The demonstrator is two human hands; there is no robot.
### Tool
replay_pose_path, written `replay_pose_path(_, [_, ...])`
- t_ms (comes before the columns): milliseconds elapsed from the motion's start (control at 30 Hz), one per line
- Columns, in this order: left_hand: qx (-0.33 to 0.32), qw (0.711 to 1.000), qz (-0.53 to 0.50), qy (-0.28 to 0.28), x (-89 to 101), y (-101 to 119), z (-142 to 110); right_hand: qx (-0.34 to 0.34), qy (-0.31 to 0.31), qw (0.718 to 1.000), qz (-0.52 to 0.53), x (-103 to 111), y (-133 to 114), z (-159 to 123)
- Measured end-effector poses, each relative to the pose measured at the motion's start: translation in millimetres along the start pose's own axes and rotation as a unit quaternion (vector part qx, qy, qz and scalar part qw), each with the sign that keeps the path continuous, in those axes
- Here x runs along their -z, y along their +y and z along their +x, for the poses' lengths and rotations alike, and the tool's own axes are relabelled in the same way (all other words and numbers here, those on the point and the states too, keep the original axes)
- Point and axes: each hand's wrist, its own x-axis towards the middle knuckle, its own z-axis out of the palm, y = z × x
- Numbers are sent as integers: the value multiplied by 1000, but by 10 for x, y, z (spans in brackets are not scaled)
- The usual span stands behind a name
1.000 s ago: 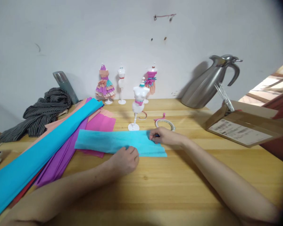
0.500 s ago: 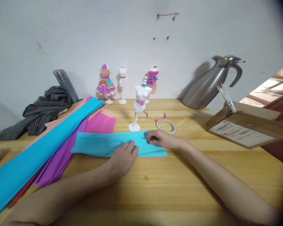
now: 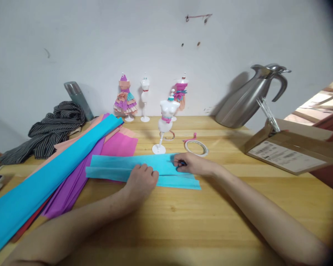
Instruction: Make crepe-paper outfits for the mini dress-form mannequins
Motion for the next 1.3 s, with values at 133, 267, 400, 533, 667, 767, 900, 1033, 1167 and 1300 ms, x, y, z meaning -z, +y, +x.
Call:
replay_pose_path(133, [-31, 999, 1, -32, -2, 153, -89, -5, 1, 1000, -13, -8, -29, -6])
replay_pose_path(267, [-34, 999, 16, -1, -60, 187, -119, 10, 18, 999, -39, -22, -35, 1])
replay_pose_path(400, [-82, 996, 25, 21, -72, 202, -163, 19, 26, 998, -52, -54, -15, 22])
replay_pose_path(533, [-116, 991, 46, 51, -92, 253, -225, 5, 53, 997, -53, -92, 3, 47])
replay_pose_path(667, [-126, 983, 86, 99, -196, 309, -279, -12, 64, 997, -43, -90, 3, 50])
replay_pose_path(767, [-150, 976, 91, 132, -274, 358, -325, -8, 52, 999, -10, -63, -8, 42])
replay_pose_path(900, [-149, 981, 57, 114, -292, 425, -395, -11, 71, 997, -5, -58, -8, 51])
replay_pose_path(1033, [-155, 983, 42, 90, -205, 469, -459, -25, 83, 996, -21, -90, 11, 66])
replay_pose_path(1167, [-174, 982, 41, 60, -105, 491, -505, -68, 103, 992, -39, -115, 7, 74])
replay_pose_path(1300, [-163, 985, 33, 50, -94, 481, -497, -93, 112, 987, -64, -127, -18, 76])
